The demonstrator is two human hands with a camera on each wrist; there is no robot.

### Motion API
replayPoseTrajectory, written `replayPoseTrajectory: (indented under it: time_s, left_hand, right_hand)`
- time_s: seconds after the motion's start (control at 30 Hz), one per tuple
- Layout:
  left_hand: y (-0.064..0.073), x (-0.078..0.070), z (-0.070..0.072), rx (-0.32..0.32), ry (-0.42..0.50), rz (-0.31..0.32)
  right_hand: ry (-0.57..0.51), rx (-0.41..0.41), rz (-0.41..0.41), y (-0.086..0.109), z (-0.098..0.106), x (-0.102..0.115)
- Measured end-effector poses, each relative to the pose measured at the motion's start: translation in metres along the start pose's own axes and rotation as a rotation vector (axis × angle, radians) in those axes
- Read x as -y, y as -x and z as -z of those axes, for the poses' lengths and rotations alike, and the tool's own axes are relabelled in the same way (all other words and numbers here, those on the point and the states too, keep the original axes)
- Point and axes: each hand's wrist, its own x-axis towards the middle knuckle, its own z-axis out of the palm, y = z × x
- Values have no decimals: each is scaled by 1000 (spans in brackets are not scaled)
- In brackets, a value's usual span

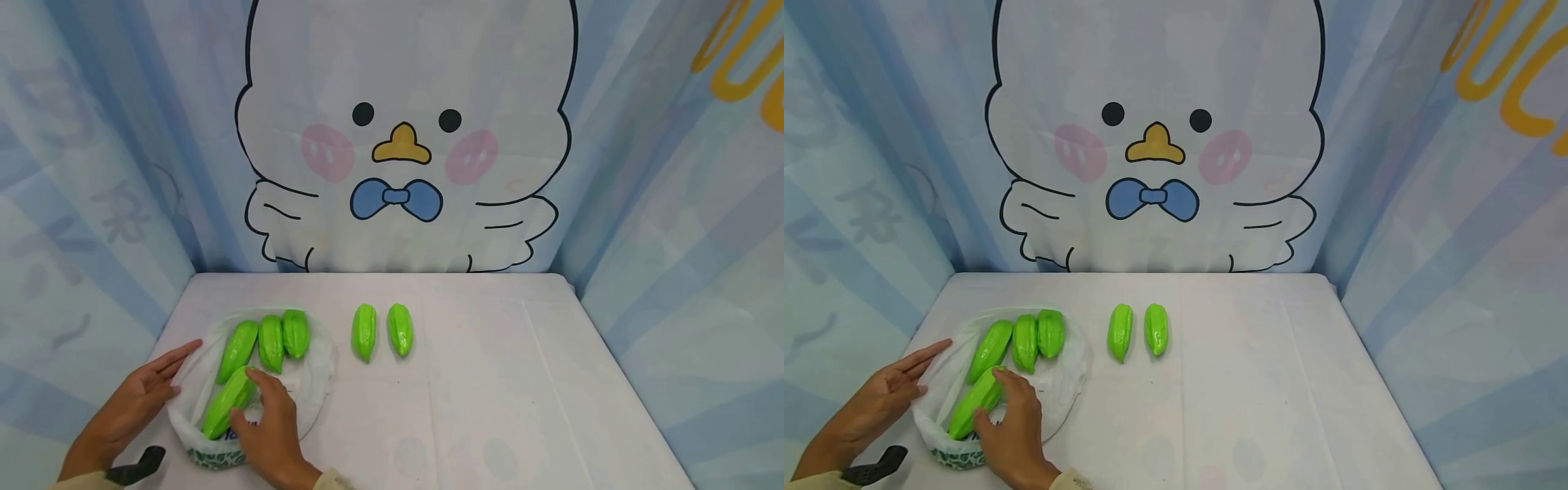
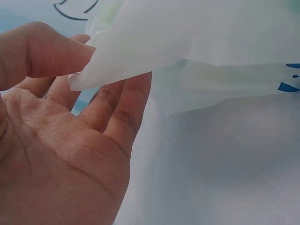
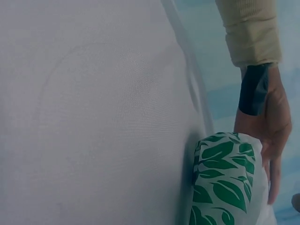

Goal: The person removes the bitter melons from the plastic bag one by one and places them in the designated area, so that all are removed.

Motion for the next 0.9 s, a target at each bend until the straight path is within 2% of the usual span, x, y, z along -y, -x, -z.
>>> replayPoseTrajectory:
  time_s: [0.13, 0.43, 0.7, 0.8, 0.9]
  left_hand:
    - [-1, -1, -1, 10, 15, -7]
    - [1, -2, 0, 11, 34, -14]
    - [2, -2, 0, -1, 16, 9]
    - [3, -1, 0, -6, 11, 9]
    - [3, -1, 0, -17, 6, 7]
  right_hand:
    - [72, 38, -17, -3, -7, -2]
    - [122, 72, -77, -9, -12, 0]
    - [120, 60, -225, -18, -10, -2]
    - [127, 40, -241, -20, -11, -5]
    - [140, 15, -218, -21, -11, -7]
